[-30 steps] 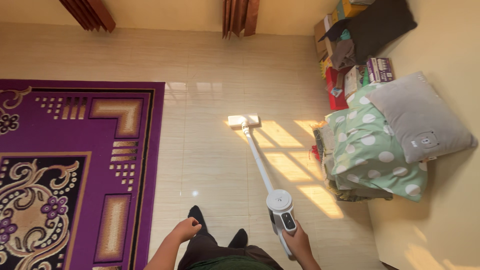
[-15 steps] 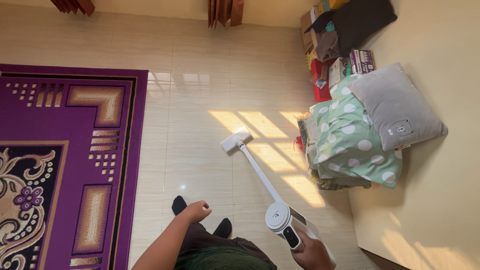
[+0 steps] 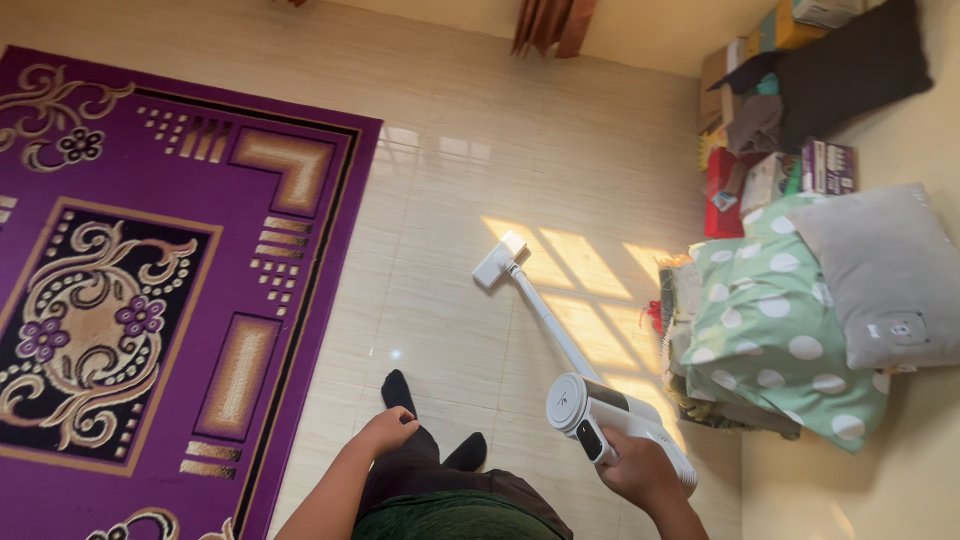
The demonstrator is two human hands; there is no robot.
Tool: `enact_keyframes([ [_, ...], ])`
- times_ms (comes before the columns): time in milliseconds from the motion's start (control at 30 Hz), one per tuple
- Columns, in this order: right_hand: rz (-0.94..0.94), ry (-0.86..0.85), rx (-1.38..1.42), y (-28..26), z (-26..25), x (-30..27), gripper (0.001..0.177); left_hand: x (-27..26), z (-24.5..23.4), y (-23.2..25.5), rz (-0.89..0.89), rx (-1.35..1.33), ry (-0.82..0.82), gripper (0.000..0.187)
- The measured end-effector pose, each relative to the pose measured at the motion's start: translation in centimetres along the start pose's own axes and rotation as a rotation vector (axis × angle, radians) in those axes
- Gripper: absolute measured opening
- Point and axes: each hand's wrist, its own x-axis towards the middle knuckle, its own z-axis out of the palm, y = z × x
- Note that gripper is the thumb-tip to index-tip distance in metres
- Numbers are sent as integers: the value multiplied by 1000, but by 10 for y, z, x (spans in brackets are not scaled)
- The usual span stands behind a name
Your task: The person uses a white cordless stick vacuum to clean a tiled floor in a bedroom. They move the vacuum back and forth across the floor, covering the area near a purple rug and a bed with green polka-dot bedding.
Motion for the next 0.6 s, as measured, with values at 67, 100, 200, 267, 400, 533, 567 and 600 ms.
enact_keyframes([
  [67,-31,0,9,-12,-2,18,39,-1,-4,-14,-10,-70,11,48],
  [100,-50,0,12,-19,-3,29,42,-3,-6,-22,-15,-107,18,48],
  [200,-21,-86,14,-45,-4,57,33,-10,-13,-37,-38,-153,39,47],
  [267,-73,-77,-5,-65,0,76,27,-13,-22,-43,-51,-165,34,46],
  [400,-64,-130,-12,-98,16,116,28,-14,-36,-40,-45,-210,25,46],
  [533,-68,-128,56,-127,42,147,41,-13,-43,-18,124,-279,13,50],
  [567,-79,-104,123,-134,49,153,45,-13,-45,-10,152,-299,4,51],
  [600,-89,-80,190,-141,57,157,49,-13,-48,0,181,-318,-5,53],
])
